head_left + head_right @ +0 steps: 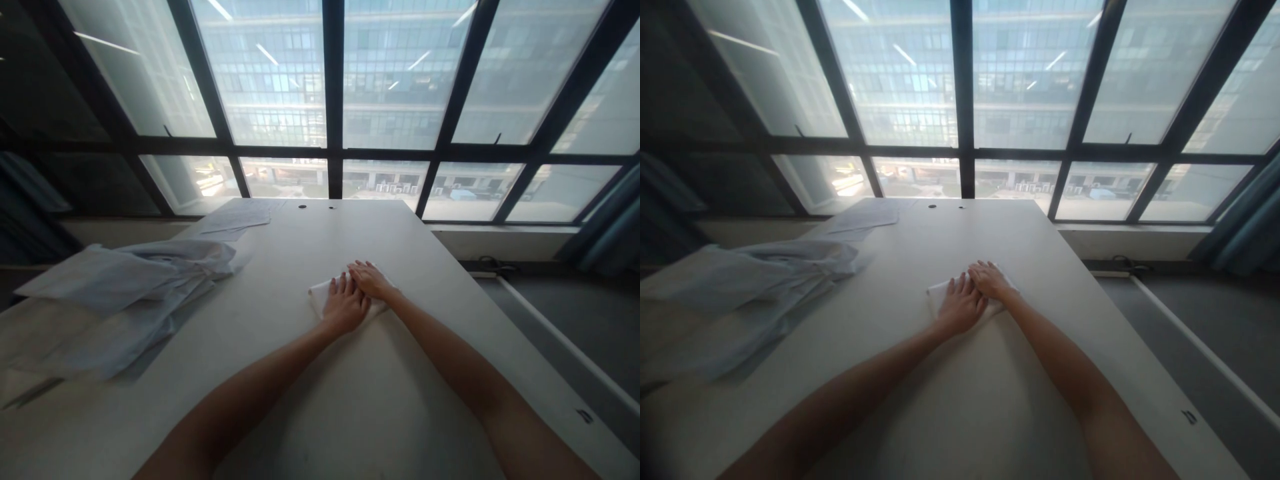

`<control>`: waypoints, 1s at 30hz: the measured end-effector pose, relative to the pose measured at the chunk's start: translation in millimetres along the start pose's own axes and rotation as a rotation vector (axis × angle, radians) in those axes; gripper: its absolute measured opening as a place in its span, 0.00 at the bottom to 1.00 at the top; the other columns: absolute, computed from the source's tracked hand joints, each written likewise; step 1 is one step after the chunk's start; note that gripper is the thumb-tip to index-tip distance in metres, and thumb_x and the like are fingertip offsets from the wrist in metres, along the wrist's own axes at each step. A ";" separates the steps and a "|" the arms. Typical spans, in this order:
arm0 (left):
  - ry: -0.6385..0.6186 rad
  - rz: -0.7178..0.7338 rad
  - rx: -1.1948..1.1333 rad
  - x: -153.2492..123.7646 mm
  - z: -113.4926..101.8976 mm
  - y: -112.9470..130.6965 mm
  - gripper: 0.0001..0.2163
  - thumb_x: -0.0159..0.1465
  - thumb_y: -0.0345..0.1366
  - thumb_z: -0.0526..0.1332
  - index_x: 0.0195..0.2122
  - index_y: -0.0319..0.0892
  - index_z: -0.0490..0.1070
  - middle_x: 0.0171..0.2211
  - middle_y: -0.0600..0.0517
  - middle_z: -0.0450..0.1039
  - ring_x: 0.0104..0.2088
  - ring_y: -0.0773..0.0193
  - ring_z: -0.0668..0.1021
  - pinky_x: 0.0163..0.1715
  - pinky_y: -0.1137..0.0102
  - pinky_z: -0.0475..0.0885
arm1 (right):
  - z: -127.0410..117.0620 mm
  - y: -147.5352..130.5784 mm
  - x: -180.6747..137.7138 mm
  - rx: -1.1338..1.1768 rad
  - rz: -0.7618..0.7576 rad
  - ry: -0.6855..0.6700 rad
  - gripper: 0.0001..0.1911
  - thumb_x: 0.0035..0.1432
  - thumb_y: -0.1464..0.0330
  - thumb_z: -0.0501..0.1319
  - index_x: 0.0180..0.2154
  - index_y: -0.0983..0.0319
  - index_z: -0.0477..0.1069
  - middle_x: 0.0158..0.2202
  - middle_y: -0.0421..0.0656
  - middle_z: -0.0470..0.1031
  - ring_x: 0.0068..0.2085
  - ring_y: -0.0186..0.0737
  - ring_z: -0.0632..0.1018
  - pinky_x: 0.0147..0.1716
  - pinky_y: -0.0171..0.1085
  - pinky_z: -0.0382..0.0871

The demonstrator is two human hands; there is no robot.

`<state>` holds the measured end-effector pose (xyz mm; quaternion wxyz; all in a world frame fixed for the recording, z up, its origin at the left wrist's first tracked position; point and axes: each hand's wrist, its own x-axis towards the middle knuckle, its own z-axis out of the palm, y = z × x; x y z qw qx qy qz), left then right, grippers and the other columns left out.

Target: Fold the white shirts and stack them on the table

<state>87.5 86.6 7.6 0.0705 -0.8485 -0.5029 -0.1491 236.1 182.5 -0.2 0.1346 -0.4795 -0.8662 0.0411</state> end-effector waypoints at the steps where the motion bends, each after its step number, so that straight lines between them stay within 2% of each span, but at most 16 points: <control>1: -0.005 -0.004 -0.008 -0.8 0.5 -1.3 0.31 0.74 0.48 0.44 0.73 0.35 0.49 0.73 0.37 0.49 0.72 0.42 0.53 0.69 0.46 0.47 | -0.7 7.4 -4.3 -0.024 0.025 -0.001 0.27 0.74 0.64 0.42 0.67 0.62 0.63 0.69 0.52 0.62 0.72 0.51 0.56 0.69 0.59 0.47; 6: -0.073 -0.086 -0.081 -13.0 -0.9 -23.9 0.38 0.72 0.55 0.47 0.70 0.23 0.51 0.71 0.28 0.50 0.72 0.42 0.54 0.70 0.53 0.49 | -1.5 34.2 -16.5 0.035 0.285 -0.025 0.30 0.74 0.58 0.40 0.71 0.62 0.55 0.74 0.51 0.51 0.74 0.53 0.50 0.68 0.64 0.41; 10: -0.139 -0.234 -0.146 -28.9 -5.5 -63.1 0.36 0.73 0.54 0.46 0.70 0.28 0.52 0.70 0.28 0.52 0.71 0.41 0.56 0.68 0.47 0.50 | 1.8 48.0 -19.1 0.127 0.398 -0.033 0.31 0.74 0.58 0.42 0.72 0.63 0.53 0.74 0.53 0.47 0.74 0.53 0.49 0.69 0.62 0.39; 12: -0.163 -0.266 -0.162 -36.2 -6.7 -83.0 0.33 0.74 0.51 0.44 0.71 0.30 0.51 0.71 0.29 0.52 0.72 0.42 0.55 0.68 0.44 0.48 | 3.9 52.9 -21.0 0.170 0.403 -0.001 0.30 0.74 0.59 0.44 0.71 0.63 0.55 0.74 0.54 0.49 0.74 0.52 0.50 0.69 0.61 0.38; 14: -0.163 -0.276 -0.182 -40.9 -8.3 -99.7 0.30 0.75 0.47 0.42 0.71 0.30 0.52 0.71 0.31 0.52 0.72 0.44 0.54 0.69 0.44 0.46 | 5.1 56.7 -23.7 0.282 0.408 0.089 0.29 0.72 0.59 0.48 0.69 0.64 0.60 0.72 0.54 0.54 0.73 0.52 0.53 0.70 0.59 0.38; 16: -0.131 -0.337 -0.235 -42.3 -12.1 -111.9 0.28 0.75 0.43 0.41 0.70 0.30 0.55 0.70 0.33 0.55 0.72 0.47 0.57 0.69 0.47 0.48 | 4.2 60.0 -27.2 0.417 0.415 0.209 0.29 0.70 0.59 0.51 0.66 0.65 0.64 0.69 0.56 0.61 0.71 0.52 0.59 0.70 0.55 0.43; 18: -0.038 -0.419 -0.310 -41.5 -18.7 -118.0 0.26 0.75 0.38 0.41 0.68 0.29 0.59 0.68 0.34 0.61 0.69 0.52 0.63 0.69 0.55 0.54 | 0.5 63.2 -31.8 0.508 0.421 0.308 0.28 0.71 0.59 0.49 0.65 0.67 0.66 0.66 0.56 0.67 0.68 0.48 0.66 0.69 0.50 0.52; 20: 0.101 -0.424 -0.360 -41.3 -26.5 -115.7 0.24 0.74 0.35 0.43 0.66 0.30 0.63 0.65 0.36 0.66 0.66 0.56 0.68 0.67 0.62 0.59 | -5.0 66.1 -37.5 0.550 0.416 0.358 0.29 0.72 0.58 0.45 0.62 0.67 0.69 0.62 0.56 0.72 0.64 0.45 0.72 0.65 0.45 0.62; 22: 0.200 -0.314 -0.354 -44.3 -32.8 -103.8 0.23 0.73 0.33 0.44 0.65 0.33 0.66 0.64 0.40 0.68 0.65 0.58 0.69 0.68 0.64 0.60 | -10.2 67.8 -43.9 0.620 0.411 0.409 0.28 0.70 0.56 0.48 0.59 0.66 0.73 0.59 0.55 0.76 0.60 0.45 0.76 0.61 0.45 0.67; 23: 0.204 -0.234 -0.336 -47.3 -34.6 -94.6 0.23 0.73 0.34 0.45 0.65 0.35 0.65 0.65 0.41 0.67 0.66 0.58 0.67 0.69 0.62 0.58 | -12.0 67.7 -47.0 0.659 0.407 0.432 0.27 0.69 0.55 0.50 0.57 0.65 0.74 0.57 0.55 0.77 0.59 0.46 0.77 0.60 0.45 0.69; 25: 0.121 -0.056 -0.289 -55.7 -34.9 -72.8 0.24 0.74 0.39 0.48 0.69 0.39 0.62 0.69 0.43 0.62 0.70 0.55 0.62 0.70 0.57 0.54 | -13.4 65.2 -52.5 0.722 0.362 0.437 0.25 0.65 0.57 0.55 0.55 0.64 0.77 0.57 0.53 0.77 0.58 0.47 0.77 0.60 0.46 0.69; 27: -0.009 0.091 -0.235 -64.5 -32.0 -52.5 0.26 0.74 0.46 0.51 0.71 0.44 0.58 0.72 0.44 0.54 0.73 0.49 0.54 0.71 0.49 0.49 | -11.7 59.5 -56.5 0.742 0.261 0.378 0.23 0.62 0.61 0.58 0.54 0.63 0.78 0.60 0.50 0.75 0.61 0.47 0.74 0.63 0.46 0.65; 30: -0.138 0.184 -0.168 -71.6 -27.3 -39.7 0.27 0.73 0.49 0.53 0.71 0.50 0.58 0.74 0.44 0.48 0.74 0.43 0.48 0.69 0.40 0.45 | -7.5 49.9 -59.3 0.660 0.152 0.301 0.22 0.59 0.64 0.59 0.53 0.60 0.78 0.64 0.47 0.70 0.65 0.45 0.71 0.66 0.44 0.61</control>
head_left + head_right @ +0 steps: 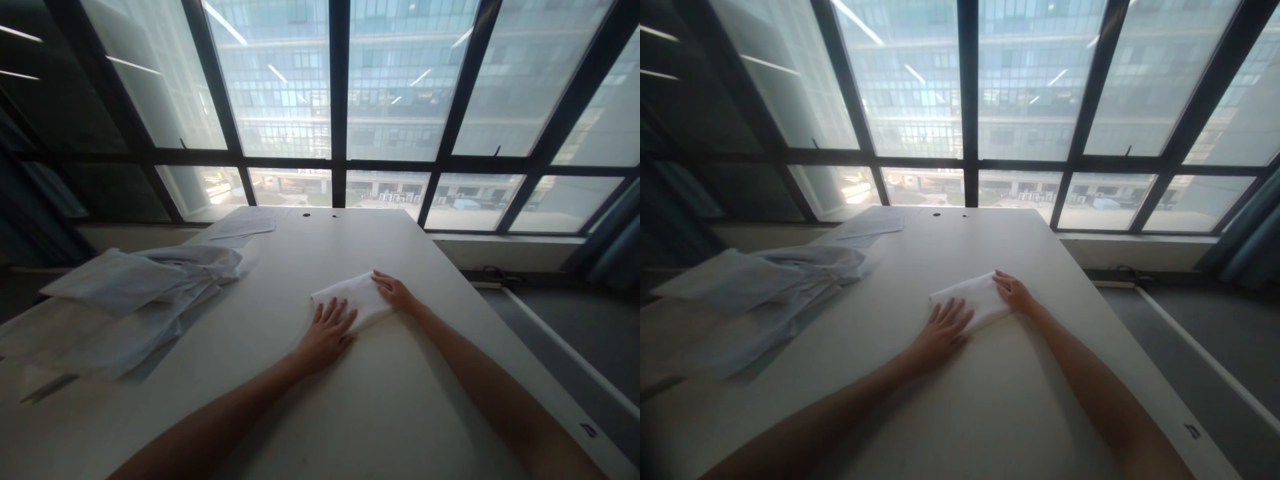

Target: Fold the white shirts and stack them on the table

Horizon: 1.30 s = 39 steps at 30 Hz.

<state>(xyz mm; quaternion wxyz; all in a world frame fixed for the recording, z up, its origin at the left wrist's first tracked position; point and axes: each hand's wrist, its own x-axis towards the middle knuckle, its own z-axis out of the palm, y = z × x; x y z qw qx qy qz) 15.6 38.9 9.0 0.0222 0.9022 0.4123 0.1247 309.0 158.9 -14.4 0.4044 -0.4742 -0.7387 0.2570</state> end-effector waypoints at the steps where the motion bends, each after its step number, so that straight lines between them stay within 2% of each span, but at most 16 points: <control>1: -0.023 0.005 0.011 -0.3 0.2 -2.2 0.25 0.74 0.46 0.53 0.71 0.52 0.58 0.74 0.45 0.48 0.74 0.43 0.48 0.69 0.39 0.44 | 1.4 -1.1 -1.0 -0.040 0.008 0.024 0.21 0.59 0.65 0.59 0.52 0.60 0.79 0.63 0.47 0.72 0.64 0.45 0.72 0.65 0.43 0.62; 3: -0.048 -0.003 0.018 0.5 -3.2 -15.6 0.24 0.74 0.38 0.51 0.71 0.54 0.58 0.74 0.47 0.48 0.73 0.46 0.50 0.69 0.41 0.46 | 0.0 -2.1 -1.5 -0.108 0.084 0.142 0.20 0.61 0.64 0.56 0.49 0.61 0.80 0.57 0.49 0.78 0.58 0.45 0.77 0.61 0.42 0.66; 6: -0.053 -0.086 0.021 4.1 -13.4 -47.5 0.31 0.67 0.23 0.48 0.70 0.51 0.60 0.73 0.50 0.52 0.73 0.52 0.53 0.70 0.46 0.49 | -11.1 0.1 -0.4 -0.167 0.262 0.346 0.20 0.62 0.65 0.51 0.42 0.62 0.81 0.45 0.49 0.83 0.48 0.46 0.81 0.53 0.40 0.71; 9: 0.003 -0.221 0.035 10.2 -22.1 -70.9 0.34 0.60 0.18 0.48 0.66 0.46 0.66 0.70 0.48 0.59 0.72 0.54 0.58 0.70 0.47 0.49 | -22.0 3.7 0.4 -0.192 0.351 0.428 0.20 0.58 0.67 0.50 0.40 0.63 0.81 0.43 0.50 0.83 0.47 0.46 0.81 0.52 0.41 0.71; 12: 0.140 -0.256 0.042 15.7 -22.4 -70.6 0.28 0.63 0.21 0.49 0.63 0.42 0.71 0.68 0.45 0.64 0.70 0.54 0.62 0.71 0.50 0.49 | -22.1 4.0 0.6 -0.172 0.328 0.405 0.20 0.56 0.69 0.52 0.43 0.64 0.80 0.46 0.51 0.82 0.50 0.46 0.80 0.54 0.42 0.70; 14: 0.181 -0.157 0.012 17.2 -17.4 -61.1 0.24 0.69 0.27 0.50 0.65 0.41 0.67 0.69 0.45 0.62 0.71 0.55 0.60 0.71 0.54 0.51 | -17.3 1.9 0.5 -0.144 0.288 0.352 0.19 0.56 0.70 0.54 0.43 0.64 0.80 0.48 0.50 0.82 0.50 0.44 0.80 0.53 0.41 0.71; 17: 0.094 0.043 -0.033 17.6 -7.0 -47.5 0.24 0.73 0.38 0.52 0.69 0.46 0.61 0.72 0.47 0.56 0.73 0.54 0.55 0.71 0.51 0.51 | -10.9 -2.5 -0.8 -0.101 0.194 0.181 0.18 0.53 0.71 0.58 0.44 0.61 0.81 0.47 0.46 0.83 0.50 0.44 0.80 0.54 0.41 0.71; 20: 0.051 0.061 -0.035 22.4 -1.9 -41.4 0.23 0.73 0.41 0.54 0.69 0.50 0.62 0.71 0.48 0.57 0.72 0.53 0.57 0.70 0.50 0.52 | -11.2 -7.0 -3.8 -0.079 0.071 -0.004 0.25 0.46 0.75 0.60 0.47 0.60 0.81 0.50 0.44 0.82 0.54 0.47 0.78 0.59 0.46 0.67; 23: 0.067 0.071 -0.046 36.2 -5.5 -35.4 0.24 0.72 0.41 0.56 0.69 0.49 0.62 0.71 0.47 0.58 0.72 0.53 0.58 0.70 0.51 0.53 | -15.9 -11.8 -6.6 -0.082 0.032 -0.062 0.30 0.43 0.76 0.60 0.51 0.59 0.80 0.54 0.45 0.80 0.57 0.49 0.76 0.61 0.48 0.65; 27: 0.018 0.182 -0.122 60.0 -12.3 -22.5 0.22 0.72 0.38 0.56 0.67 0.52 0.65 0.70 0.49 0.60 0.71 0.56 0.59 0.70 0.51 0.50 | -20.6 -13.7 -6.4 -0.068 0.006 -0.093 0.28 0.46 0.73 0.62 0.51 0.59 0.80 0.53 0.45 0.80 0.56 0.51 0.76 0.61 0.50 0.65; 29: 0.077 0.129 -0.211 69.4 -11.9 -18.9 0.19 0.74 0.37 0.52 0.64 0.51 0.69 0.66 0.50 0.67 0.69 0.57 0.64 0.70 0.53 0.52 | -20.2 -11.5 -4.5 -0.049 -0.009 -0.097 0.26 0.48 0.72 0.62 0.51 0.60 0.80 0.53 0.46 0.80 0.56 0.51 0.77 0.61 0.49 0.65; 31: 0.181 0.010 -0.342 75.9 -8.9 -19.1 0.18 0.75 0.40 0.49 0.59 0.47 0.74 0.59 0.48 0.75 0.61 0.55 0.74 0.65 0.56 0.61 | -17.4 -8.4 -2.1 -0.058 -0.011 -0.079 0.26 0.49 0.71 0.61 0.51 0.61 0.80 0.53 0.46 0.80 0.55 0.50 0.77 0.60 0.48 0.65; 33: 0.271 -0.122 -0.468 79.8 -5.0 -21.5 0.22 0.75 0.46 0.47 0.52 0.41 0.78 0.47 0.46 0.81 0.48 0.52 0.80 0.54 0.59 0.71 | -12.3 -6.0 0.6 -0.084 0.004 -0.052 0.24 0.51 0.71 0.61 0.51 0.60 0.80 0.52 0.46 0.81 0.53 0.48 0.78 0.58 0.45 0.67; 35: 0.312 -0.188 -0.557 81.6 -1.4 -24.2 0.26 0.75 0.50 0.46 0.45 0.39 0.80 0.38 0.47 0.82 0.38 0.54 0.80 0.44 0.62 0.74 | -5.8 -5.1 3.4 -0.111 0.034 -0.026 0.22 0.54 0.68 0.61 0.50 0.59 0.80 0.48 0.45 0.82 0.49 0.46 0.79 0.53 0.41 0.70; 39: 0.347 -0.150 -0.643 81.9 2.3 -26.1 0.25 0.74 0.52 0.47 0.46 0.40 0.79 0.40 0.49 0.81 0.40 0.56 0.79 0.43 0.66 0.72 | 6.2 -6.1 8.5 -0.194 0.158 0.074 0.13 0.57 0.62 0.61 0.38 0.61 0.81 0.34 0.41 0.81 0.36 0.41 0.78 0.37 0.33 0.69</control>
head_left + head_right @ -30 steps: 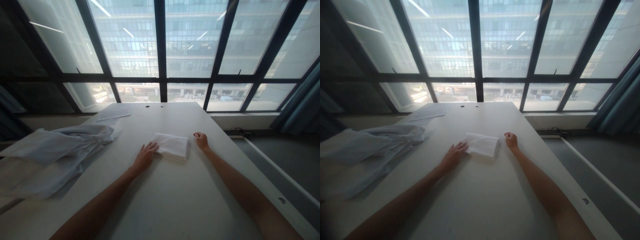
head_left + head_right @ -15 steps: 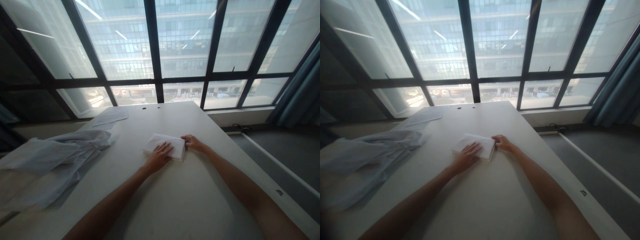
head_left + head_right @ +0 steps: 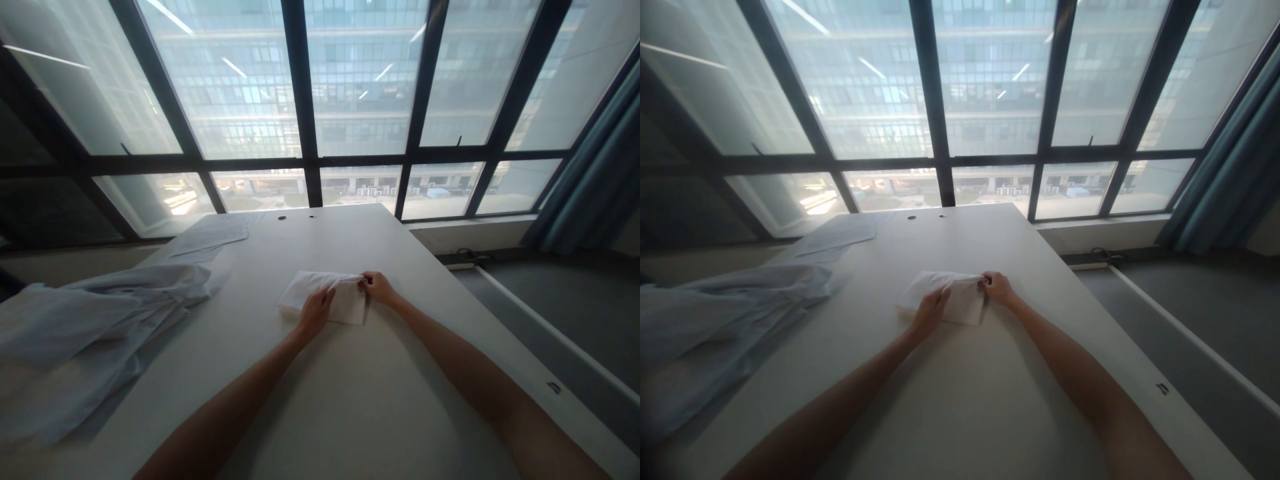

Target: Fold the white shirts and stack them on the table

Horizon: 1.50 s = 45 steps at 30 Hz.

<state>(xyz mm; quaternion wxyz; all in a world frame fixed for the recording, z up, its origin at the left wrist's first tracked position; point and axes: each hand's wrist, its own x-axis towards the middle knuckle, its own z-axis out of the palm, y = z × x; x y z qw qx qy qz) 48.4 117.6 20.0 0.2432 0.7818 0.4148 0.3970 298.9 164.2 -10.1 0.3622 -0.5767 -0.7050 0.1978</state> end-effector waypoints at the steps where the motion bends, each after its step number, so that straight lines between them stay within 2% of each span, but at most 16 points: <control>1: 0.012 -0.001 -0.011 -0.3 0.2 -0.1 0.25 0.74 0.52 0.47 0.47 0.39 0.79 0.40 0.49 0.81 0.40 0.56 0.78 0.43 0.66 0.72 | 2.1 -0.8 0.9 -0.018 0.034 0.027 0.14 0.58 0.60 0.60 0.33 0.62 0.79 0.30 0.40 0.80 0.34 0.40 0.76 0.33 0.32 0.67; 6: 0.046 -0.012 -0.029 -0.8 1.3 1.1 0.26 0.74 0.53 0.47 0.47 0.38 0.79 0.36 0.49 0.80 0.37 0.57 0.78 0.40 0.67 0.72 | 9.1 -3.1 6.6 -0.061 0.118 0.083 0.21 0.62 0.59 0.53 0.23 0.63 0.72 0.22 0.39 0.70 0.27 0.36 0.70 0.26 0.31 0.57; 10: 0.038 0.042 -0.026 -1.8 4.0 3.2 0.24 0.75 0.49 0.47 0.56 0.40 0.76 0.48 0.47 0.81 0.47 0.54 0.80 0.49 0.62 0.73 | 12.5 -6.3 8.2 -0.110 0.170 0.098 0.18 0.61 0.65 0.53 0.22 0.63 0.73 0.22 0.39 0.70 0.27 0.36 0.70 0.27 0.32 0.57; 12: -0.006 0.082 0.030 -4.4 5.8 4.2 0.22 0.76 0.47 0.48 0.60 0.42 0.73 0.56 0.45 0.77 0.56 0.52 0.77 0.59 0.57 0.69 | 12.8 -8.9 5.9 -0.131 0.176 0.102 0.15 0.59 0.66 0.55 0.27 0.63 0.77 0.26 0.42 0.76 0.31 0.38 0.73 0.31 0.33 0.60; 14: -0.102 0.131 0.147 -8.6 7.4 4.9 0.20 0.76 0.44 0.50 0.63 0.47 0.71 0.63 0.46 0.71 0.66 0.51 0.69 0.67 0.50 0.58 | 12.0 -11.6 2.2 -0.184 0.170 0.116 0.12 0.59 0.66 0.57 0.35 0.62 0.80 0.35 0.45 0.81 0.37 0.41 0.76 0.37 0.34 0.64; 16: -0.218 0.181 0.276 -12.9 8.4 5.9 0.19 0.75 0.41 0.53 0.65 0.52 0.69 0.68 0.49 0.64 0.71 0.50 0.60 0.69 0.43 0.47 | 10.3 -14.2 -1.3 -0.256 0.163 0.122 0.14 0.61 0.65 0.58 0.42 0.59 0.81 0.43 0.47 0.82 0.45 0.44 0.77 0.44 0.36 0.65; 18: -0.272 0.196 0.330 -15.2 8.5 7.5 0.19 0.75 0.41 0.52 0.65 0.55 0.68 0.69 0.51 0.61 0.72 0.50 0.57 0.69 0.41 0.43 | 8.5 -16.1 -3.3 -0.314 0.144 0.092 0.15 0.62 0.64 0.59 0.48 0.56 0.80 0.49 0.46 0.80 0.50 0.46 0.77 0.49 0.39 0.65; 21: -0.197 0.137 0.254 -14.6 8.3 11.8 0.20 0.77 0.43 0.47 0.66 0.53 0.67 0.68 0.50 0.64 0.70 0.55 0.61 0.70 0.46 0.48 | 7.5 -17.9 -2.7 -0.348 0.148 0.039 0.17 0.60 0.61 0.63 0.51 0.54 0.78 0.52 0.46 0.79 0.54 0.48 0.76 0.51 0.40 0.65; 23: -0.156 0.113 0.201 -14.0 9.2 15.2 0.21 0.77 0.44 0.45 0.66 0.51 0.67 0.66 0.50 0.66 0.69 0.57 0.63 0.70 0.49 0.51 | 8.1 -18.6 -1.2 -0.360 0.201 0.043 0.15 0.60 0.62 0.63 0.48 0.56 0.80 0.49 0.47 0.81 0.52 0.49 0.77 0.51 0.40 0.66; 29: -0.279 0.176 0.323 -21.4 15.9 21.5 0.20 0.77 0.43 0.46 0.68 0.56 0.63 0.69 0.52 0.60 0.72 0.54 0.57 0.70 0.43 0.45 | 10.9 -17.7 -1.5 -0.324 0.210 0.083 0.13 0.62 0.71 0.57 0.44 0.59 0.80 0.44 0.48 0.83 0.49 0.47 0.79 0.50 0.40 0.66; 32: -0.295 0.179 0.377 -24.3 17.2 20.9 0.21 0.77 0.43 0.44 0.69 0.56 0.61 0.71 0.51 0.58 0.73 0.54 0.55 0.70 0.43 0.45 | 7.3 -13.9 -1.1 -0.248 0.155 0.045 0.14 0.62 0.72 0.57 0.43 0.59 0.81 0.43 0.47 0.83 0.47 0.44 0.80 0.50 0.38 0.67; 35: -0.317 0.187 0.424 -25.7 17.1 19.4 0.22 0.77 0.44 0.43 0.70 0.55 0.58 0.72 0.51 0.55 0.73 0.53 0.54 0.69 0.42 0.47 | -4.7 -5.3 1.4 -0.131 0.060 -0.025 0.16 0.56 0.74 0.59 0.42 0.59 0.81 0.43 0.43 0.84 0.44 0.41 0.81 0.48 0.36 0.70; 38: -0.375 0.252 0.519 -28.4 17.0 19.7 0.23 0.76 0.46 0.48 0.71 0.55 0.57 0.73 0.49 0.51 0.73 0.47 0.51 0.68 0.38 0.44 | -21.7 3.8 2.6 0.011 0.024 0.055 0.17 0.51 0.76 0.58 0.39 0.62 0.82 0.38 0.44 0.84 0.40 0.41 0.81 0.46 0.38 0.73; 41: -0.406 0.299 0.578 -32.5 16.8 23.9 0.24 0.75 0.47 0.52 0.71 0.56 0.58 0.74 0.48 0.48 0.74 0.43 0.48 0.67 0.35 0.42 | -28.0 -0.7 -1.1 -0.015 0.060 0.247 0.21 0.54 0.76 0.52 0.43 0.66 0.81 0.42 0.50 0.83 0.45 0.45 0.80 0.53 0.45 0.71; 43: -0.407 0.311 0.579 -34.7 16.0 28.1 0.24 0.73 0.48 0.54 0.70 0.58 0.58 0.74 0.47 0.47 0.74 0.40 0.46 0.66 0.32 0.41 | -18.0 -16.0 -7.1 -0.085 -0.001 0.328 0.23 0.57 0.77 0.49 0.47 0.67 0.79 0.48 0.53 0.80 0.52 0.46 0.77 0.58 0.47 0.67; 45: -0.422 0.341 0.535 -35.1 13.8 31.7 0.24 0.72 0.48 0.58 0.68 0.57 0.63 0.74 0.47 0.49 0.73 0.38 0.47 0.65 0.31 0.39 | 2.4 -38.1 -15.2 -0.166 -0.116 0.316 0.23 0.62 0.74 0.49 0.52 0.68 0.77 0.54 0.54 0.77 0.58 0.46 0.74 0.62 0.45 0.63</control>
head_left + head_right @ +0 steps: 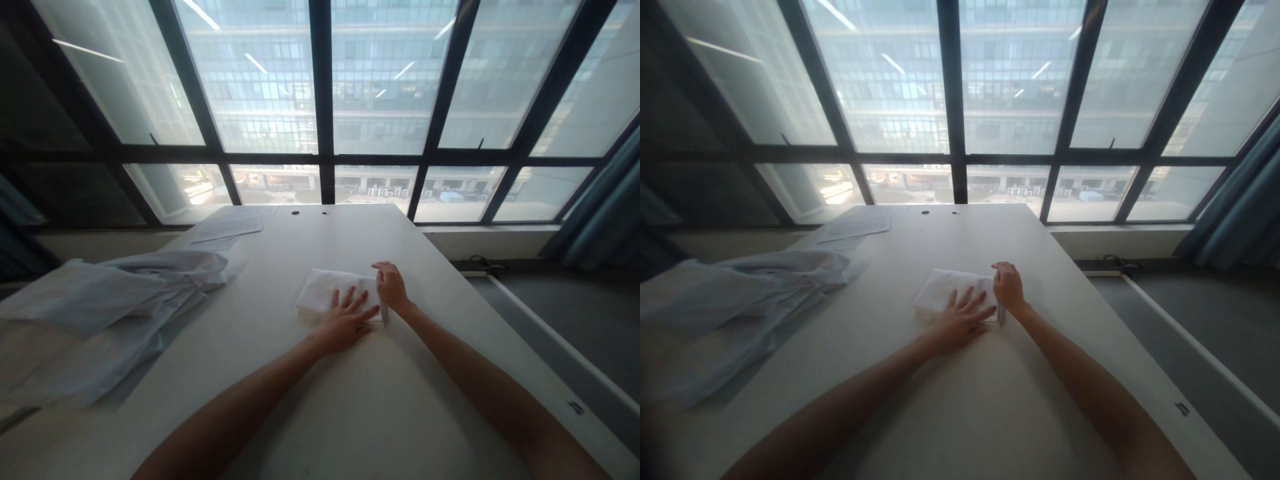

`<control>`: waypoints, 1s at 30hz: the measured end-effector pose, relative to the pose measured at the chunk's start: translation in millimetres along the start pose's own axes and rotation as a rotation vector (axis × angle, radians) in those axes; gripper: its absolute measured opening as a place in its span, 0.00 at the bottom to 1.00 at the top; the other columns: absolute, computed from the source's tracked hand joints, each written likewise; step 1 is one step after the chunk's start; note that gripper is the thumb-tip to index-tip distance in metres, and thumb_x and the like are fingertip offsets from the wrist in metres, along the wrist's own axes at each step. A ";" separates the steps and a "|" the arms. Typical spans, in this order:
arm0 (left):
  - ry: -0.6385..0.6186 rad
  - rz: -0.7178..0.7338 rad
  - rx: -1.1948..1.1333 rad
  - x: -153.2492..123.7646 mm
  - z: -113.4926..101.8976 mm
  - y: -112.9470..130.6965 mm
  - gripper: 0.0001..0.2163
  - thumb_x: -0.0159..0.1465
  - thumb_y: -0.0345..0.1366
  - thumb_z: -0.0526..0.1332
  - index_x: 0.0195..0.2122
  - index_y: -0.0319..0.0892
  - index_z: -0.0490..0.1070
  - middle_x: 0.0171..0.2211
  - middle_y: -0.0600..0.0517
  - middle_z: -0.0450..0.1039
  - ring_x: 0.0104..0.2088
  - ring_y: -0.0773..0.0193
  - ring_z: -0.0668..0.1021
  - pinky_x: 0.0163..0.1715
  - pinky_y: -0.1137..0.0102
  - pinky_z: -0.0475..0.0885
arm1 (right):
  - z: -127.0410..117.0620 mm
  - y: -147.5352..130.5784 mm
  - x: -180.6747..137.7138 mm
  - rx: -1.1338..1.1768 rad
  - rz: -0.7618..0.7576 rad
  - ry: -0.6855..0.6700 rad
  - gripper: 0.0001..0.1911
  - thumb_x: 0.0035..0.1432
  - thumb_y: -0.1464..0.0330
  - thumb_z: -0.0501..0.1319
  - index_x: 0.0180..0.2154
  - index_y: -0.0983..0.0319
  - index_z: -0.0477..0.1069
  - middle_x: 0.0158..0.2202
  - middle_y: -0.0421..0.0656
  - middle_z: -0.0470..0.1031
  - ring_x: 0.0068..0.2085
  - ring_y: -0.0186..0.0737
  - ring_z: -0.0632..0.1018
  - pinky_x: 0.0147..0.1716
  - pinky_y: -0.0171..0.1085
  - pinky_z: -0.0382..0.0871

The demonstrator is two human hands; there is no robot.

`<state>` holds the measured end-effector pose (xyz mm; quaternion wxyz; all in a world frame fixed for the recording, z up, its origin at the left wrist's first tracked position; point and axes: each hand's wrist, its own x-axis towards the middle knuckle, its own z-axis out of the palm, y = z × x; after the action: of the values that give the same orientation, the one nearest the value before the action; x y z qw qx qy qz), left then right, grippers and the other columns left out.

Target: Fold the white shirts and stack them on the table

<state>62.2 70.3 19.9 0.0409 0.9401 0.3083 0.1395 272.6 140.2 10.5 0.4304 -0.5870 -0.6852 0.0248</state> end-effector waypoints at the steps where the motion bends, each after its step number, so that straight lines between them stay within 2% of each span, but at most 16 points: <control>1: -0.006 0.035 -0.040 -0.1 -2.3 -0.7 0.22 0.71 0.47 0.59 0.65 0.56 0.68 0.72 0.47 0.55 0.73 0.38 0.51 0.66 0.32 0.38 | 8.2 -13.6 -6.2 -0.025 -0.049 -0.050 0.23 0.65 0.72 0.49 0.55 0.67 0.76 0.57 0.55 0.75 0.60 0.46 0.72 0.63 0.45 0.61; 2: -0.015 0.072 -0.095 0.0 -5.0 -3.0 0.18 0.70 0.44 0.60 0.61 0.54 0.73 0.69 0.48 0.62 0.71 0.41 0.57 0.67 0.35 0.39 | 16.3 -25.9 -12.2 -0.056 -0.073 -0.121 0.23 0.68 0.69 0.49 0.58 0.67 0.73 0.61 0.55 0.72 0.63 0.47 0.69 0.65 0.46 0.59; 4: -0.021 0.107 -0.236 0.3 -11.5 -13.4 0.13 0.70 0.38 0.59 0.50 0.50 0.81 0.57 0.49 0.77 0.62 0.50 0.73 0.70 0.47 0.50 | 28.8 -43.1 -22.4 -0.135 -0.056 -0.258 0.26 0.72 0.63 0.47 0.63 0.67 0.68 0.66 0.56 0.67 0.68 0.48 0.64 0.67 0.48 0.54; 6: 0.047 0.029 -0.337 0.1 -18.3 -31.4 0.14 0.70 0.34 0.56 0.46 0.48 0.82 0.47 0.51 0.82 0.50 0.58 0.80 0.65 0.59 0.63 | 33.9 -48.0 -27.9 -0.222 -0.030 -0.361 0.29 0.74 0.59 0.45 0.66 0.69 0.63 0.69 0.58 0.60 0.71 0.50 0.59 0.69 0.49 0.49; 7: 0.101 -0.035 -0.342 -0.4 -21.1 -42.2 0.15 0.70 0.34 0.54 0.47 0.47 0.81 0.47 0.50 0.82 0.49 0.59 0.81 0.62 0.62 0.67 | 33.9 -46.4 -28.8 -0.261 -0.023 -0.393 0.31 0.74 0.58 0.44 0.68 0.70 0.60 0.71 0.59 0.57 0.72 0.51 0.57 0.69 0.50 0.47; 9: 0.190 -0.173 -0.262 -2.4 -23.6 -64.8 0.16 0.71 0.36 0.54 0.53 0.46 0.79 0.55 0.48 0.78 0.56 0.57 0.77 0.63 0.60 0.65 | 31.4 -38.1 -27.2 -0.317 -0.023 -0.434 0.34 0.74 0.54 0.44 0.70 0.70 0.55 0.72 0.58 0.53 0.73 0.52 0.53 0.70 0.52 0.42; 12: 0.154 -0.387 -0.141 -6.0 -17.7 -92.2 0.22 0.71 0.43 0.56 0.64 0.46 0.69 0.70 0.43 0.60 0.70 0.46 0.61 0.68 0.46 0.54 | 27.0 -19.5 -18.3 -0.329 0.022 -0.470 0.35 0.73 0.52 0.43 0.72 0.64 0.53 0.73 0.53 0.51 0.74 0.51 0.51 0.70 0.56 0.38; 14: 0.120 -0.508 -0.169 -6.8 -10.5 -103.5 0.28 0.69 0.46 0.57 0.68 0.41 0.62 0.72 0.38 0.51 0.72 0.40 0.56 0.67 0.42 0.53 | 23.4 -5.2 -10.0 -0.311 0.098 -0.461 0.32 0.74 0.54 0.44 0.70 0.62 0.57 0.73 0.52 0.54 0.73 0.51 0.52 0.69 0.57 0.42; 15: 0.145 -0.554 -0.213 -6.6 -7.5 -107.6 0.30 0.68 0.45 0.59 0.69 0.38 0.61 0.72 0.36 0.51 0.71 0.40 0.56 0.67 0.44 0.54 | 20.5 2.4 -5.6 -0.305 0.140 -0.435 0.30 0.73 0.56 0.46 0.69 0.63 0.60 0.72 0.53 0.56 0.72 0.51 0.55 0.69 0.56 0.45; 17: 0.264 -0.641 -0.311 -5.1 -5.2 -114.4 0.28 0.67 0.39 0.60 0.67 0.35 0.64 0.69 0.33 0.59 0.69 0.45 0.63 0.66 0.51 0.59 | 11.5 17.2 2.6 -0.308 0.213 -0.345 0.26 0.72 0.62 0.48 0.64 0.65 0.67 0.68 0.56 0.64 0.69 0.50 0.62 0.67 0.52 0.51; 19: 0.375 -0.727 -0.382 -3.6 -8.5 -120.8 0.23 0.66 0.35 0.59 0.63 0.36 0.68 0.62 0.35 0.70 0.62 0.50 0.73 0.62 0.58 0.65 | -0.8 30.5 9.2 -0.331 0.272 -0.232 0.24 0.71 0.66 0.47 0.58 0.68 0.72 0.62 0.60 0.71 0.64 0.50 0.69 0.64 0.47 0.57; 22: 0.405 -0.798 -0.435 -3.3 -18.7 -130.1 0.17 0.67 0.36 0.59 0.55 0.38 0.76 0.51 0.41 0.79 0.50 0.53 0.80 0.55 0.62 0.71 | -17.3 43.6 14.2 -0.267 0.398 -0.115 0.23 0.70 0.67 0.47 0.47 0.68 0.79 0.49 0.60 0.79 0.53 0.50 0.78 0.55 0.43 0.65; 25: 0.407 -0.833 -0.485 -4.4 -25.7 -136.6 0.13 0.64 0.37 0.64 0.48 0.39 0.80 0.44 0.44 0.82 0.46 0.53 0.81 0.51 0.64 0.72 | -21.0 46.9 13.7 -0.075 0.465 -0.149 0.17 0.65 0.66 0.53 0.38 0.64 0.81 0.35 0.52 0.82 0.41 0.46 0.81 0.44 0.38 0.70; 27: 0.404 -0.857 -0.521 -4.7 -26.6 -138.2 0.13 0.63 0.38 0.66 0.46 0.39 0.81 0.41 0.44 0.82 0.43 0.54 0.82 0.48 0.65 0.74 | -16.3 44.9 11.8 -0.006 0.452 -0.176 0.15 0.63 0.66 0.56 0.39 0.64 0.81 0.33 0.48 0.82 0.39 0.44 0.82 0.41 0.35 0.70; 30: 0.400 -0.886 -0.587 -4.3 -24.9 -136.6 0.16 0.63 0.40 0.67 0.50 0.37 0.80 0.41 0.43 0.82 0.39 0.57 0.82 0.42 0.68 0.75 | -6.0 40.0 8.5 0.032 0.441 -0.154 0.18 0.61 0.66 0.59 0.48 0.67 0.80 0.39 0.49 0.83 0.39 0.43 0.82 0.41 0.35 0.72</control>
<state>-25.9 177.7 20.4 0.2961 0.6253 0.6234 0.3642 308.2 156.8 -2.5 0.3702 -0.7119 -0.5710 0.1739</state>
